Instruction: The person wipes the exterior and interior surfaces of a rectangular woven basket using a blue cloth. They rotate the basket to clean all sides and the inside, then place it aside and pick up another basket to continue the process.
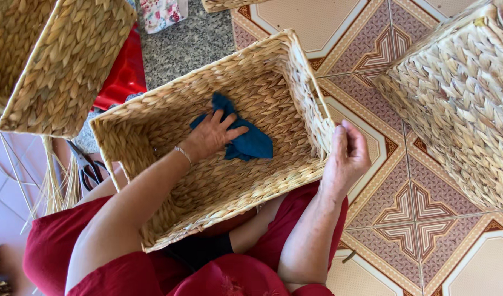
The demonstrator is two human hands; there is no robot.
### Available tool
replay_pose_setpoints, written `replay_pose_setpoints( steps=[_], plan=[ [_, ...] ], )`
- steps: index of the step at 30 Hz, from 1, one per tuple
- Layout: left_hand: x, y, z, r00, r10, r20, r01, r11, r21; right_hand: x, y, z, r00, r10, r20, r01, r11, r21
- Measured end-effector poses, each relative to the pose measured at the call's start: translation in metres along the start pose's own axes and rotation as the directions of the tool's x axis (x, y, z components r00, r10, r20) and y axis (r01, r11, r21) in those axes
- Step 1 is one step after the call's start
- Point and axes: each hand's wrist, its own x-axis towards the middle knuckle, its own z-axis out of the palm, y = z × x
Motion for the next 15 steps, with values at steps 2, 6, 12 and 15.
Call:
replay_pose_setpoints(
  steps=[2, 6, 12, 15],
  plan=[
    [-0.002, 0.020, 0.018, 0.986, -0.167, -0.011, 0.164, 0.978, -0.131, -0.002, -0.001, -0.001, 1.000, -0.014, 0.025, 0.014, 1.000, 0.007],
    [-0.029, 0.065, 0.041, 0.983, -0.179, 0.047, 0.185, 0.925, -0.332, -0.007, -0.004, -0.008, 0.997, -0.032, 0.068, 0.030, 0.999, 0.034],
    [-0.017, 0.065, 0.028, 0.997, 0.010, -0.079, -0.036, 0.942, -0.333, -0.008, -0.008, -0.002, 0.999, 0.003, 0.039, -0.005, 0.998, 0.066],
    [0.048, 0.071, 0.017, 0.939, -0.061, -0.338, -0.080, 0.918, -0.389, -0.014, -0.008, -0.003, 0.998, 0.041, 0.049, -0.046, 0.994, 0.096]
  ],
)
